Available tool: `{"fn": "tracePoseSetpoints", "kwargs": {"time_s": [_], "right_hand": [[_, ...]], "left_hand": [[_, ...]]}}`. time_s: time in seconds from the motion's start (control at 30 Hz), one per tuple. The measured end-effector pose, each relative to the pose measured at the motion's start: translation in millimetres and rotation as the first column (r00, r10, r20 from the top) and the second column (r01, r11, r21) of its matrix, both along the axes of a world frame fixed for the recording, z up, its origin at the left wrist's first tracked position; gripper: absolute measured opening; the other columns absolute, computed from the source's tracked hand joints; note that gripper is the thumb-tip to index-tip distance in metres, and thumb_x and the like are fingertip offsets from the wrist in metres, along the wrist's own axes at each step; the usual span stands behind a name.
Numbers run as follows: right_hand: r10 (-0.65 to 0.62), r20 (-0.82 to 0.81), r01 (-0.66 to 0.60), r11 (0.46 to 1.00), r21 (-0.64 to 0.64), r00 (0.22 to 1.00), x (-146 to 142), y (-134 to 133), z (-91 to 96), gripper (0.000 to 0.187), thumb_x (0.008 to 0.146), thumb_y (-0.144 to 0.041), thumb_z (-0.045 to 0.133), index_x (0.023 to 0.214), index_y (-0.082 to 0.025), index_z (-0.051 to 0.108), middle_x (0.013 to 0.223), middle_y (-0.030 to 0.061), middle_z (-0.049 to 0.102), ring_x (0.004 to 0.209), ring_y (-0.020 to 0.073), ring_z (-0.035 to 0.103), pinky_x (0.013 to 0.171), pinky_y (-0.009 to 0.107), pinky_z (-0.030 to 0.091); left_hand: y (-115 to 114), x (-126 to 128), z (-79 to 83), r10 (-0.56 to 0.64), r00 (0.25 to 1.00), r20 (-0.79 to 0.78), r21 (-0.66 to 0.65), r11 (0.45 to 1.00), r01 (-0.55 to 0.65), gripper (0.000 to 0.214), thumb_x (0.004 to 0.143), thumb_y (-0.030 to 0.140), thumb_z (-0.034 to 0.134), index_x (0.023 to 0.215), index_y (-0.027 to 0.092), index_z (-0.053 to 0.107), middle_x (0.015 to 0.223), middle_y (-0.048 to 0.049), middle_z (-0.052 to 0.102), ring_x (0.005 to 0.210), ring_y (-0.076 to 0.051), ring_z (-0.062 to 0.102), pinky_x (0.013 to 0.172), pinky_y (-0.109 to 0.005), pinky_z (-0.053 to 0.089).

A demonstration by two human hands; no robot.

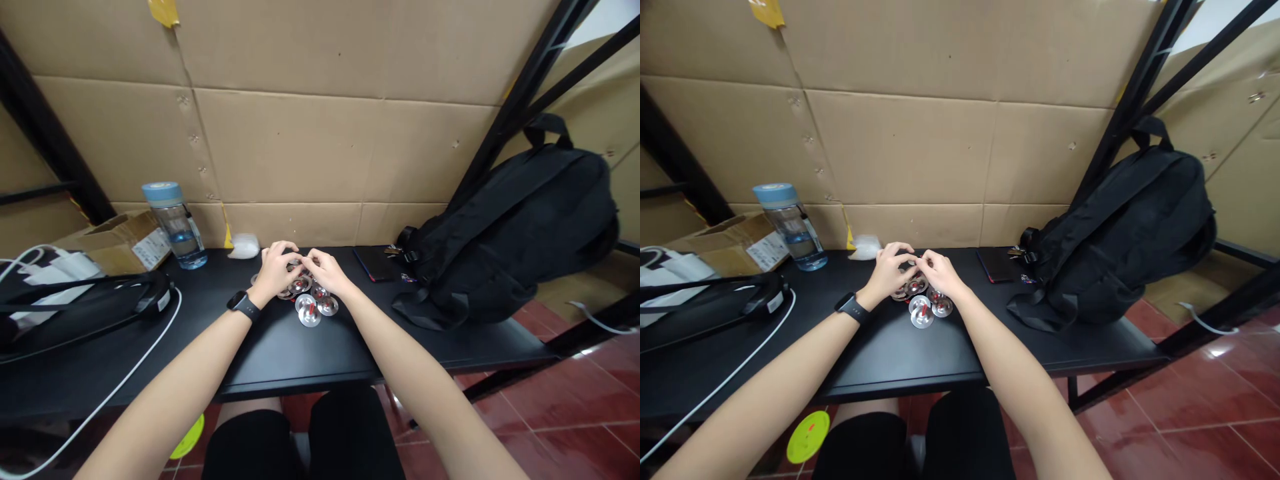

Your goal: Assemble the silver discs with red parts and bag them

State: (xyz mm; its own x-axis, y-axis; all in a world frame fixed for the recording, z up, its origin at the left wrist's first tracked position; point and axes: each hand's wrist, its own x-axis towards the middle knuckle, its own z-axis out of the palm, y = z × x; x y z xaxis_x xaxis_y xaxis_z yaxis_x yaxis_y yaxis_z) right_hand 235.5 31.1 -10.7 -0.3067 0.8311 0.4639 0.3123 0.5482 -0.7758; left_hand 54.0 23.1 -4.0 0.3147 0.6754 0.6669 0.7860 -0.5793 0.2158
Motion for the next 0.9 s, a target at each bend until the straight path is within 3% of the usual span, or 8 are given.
{"fn": "tracePoseSetpoints", "kwargs": {"time_s": [0.17,0.27,0.6,0.77,0.9], "right_hand": [[0.155,-0.153,-0.167,0.983,-0.07,0.976,-2.4,5.6,-5.3,0.036,0.082,-0.052,0.068,0.076,-0.021,0.05,0.075,-0.0027,0.058,0.071,0.0144,0.057,0.068,0.027,0.046],[0.189,-0.208,-0.205,0.977,-0.058,0.96,-0.8,8.7,-7.1,0.037,0.074,-0.049,0.077,0.079,-0.021,0.053,0.086,0.0,0.063,0.081,0.017,0.064,0.076,0.03,0.052],[0.068,-0.083,-0.07,0.997,-0.026,0.994,11.0,14.6,-7.7,0.039,0.067,-0.041,0.082,0.087,-0.021,0.055,0.093,0.0021,0.068,0.082,0.0185,0.067,0.074,0.031,0.052],[-0.14,0.11,0.134,0.989,0.06,0.984,31.5,26.8,-10.9,0.037,0.064,-0.04,0.083,0.088,-0.022,0.06,0.089,0.0006,0.069,0.077,0.0169,0.062,0.074,0.03,0.049],[-0.233,0.199,0.229,0.973,0.039,0.952,51.6,39.6,-18.6,0.032,0.063,-0.033,0.082,0.086,-0.021,0.062,0.085,-0.0004,0.07,0.073,0.0158,0.06,0.072,0.028,0.046]], "left_hand": [[-1.5,0.3,2.0,0.015,1.0,0.0,-0.032,0.999,-0.015,0.009,0.087,0.026,0.066,0.093,0.025,0.073,0.123,-0.0073,0.063,0.123,-0.029,0.05,0.099,-0.044,0.036],[-1.2,-0.8,2.7,0.006,1.0,-0.013,-0.052,0.999,-0.006,0.01,0.086,0.024,0.065,0.093,0.025,0.072,0.125,-0.0074,0.061,0.123,-0.029,0.049,0.099,-0.045,0.037],[15.6,-24.1,-2.2,0.022,1.0,-0.021,-0.058,0.998,-0.023,0.007,0.088,0.03,0.067,0.09,0.024,0.072,0.12,-0.0064,0.061,0.119,-0.027,0.052,0.099,-0.045,0.037],[30.4,-55.9,-3.7,0.189,0.982,-0.03,-0.091,0.977,-0.191,0.012,0.087,0.033,0.067,0.09,0.024,0.074,0.12,-0.0075,0.06,0.115,-0.029,0.052,0.098,-0.047,0.037],[39.3,-85.1,-8.5,0.318,0.94,-0.125,-0.14,0.932,-0.334,0.009,0.082,0.035,0.071,0.084,0.027,0.075,0.117,-0.0081,0.062,0.119,-0.033,0.047,0.095,-0.047,0.038]]}}
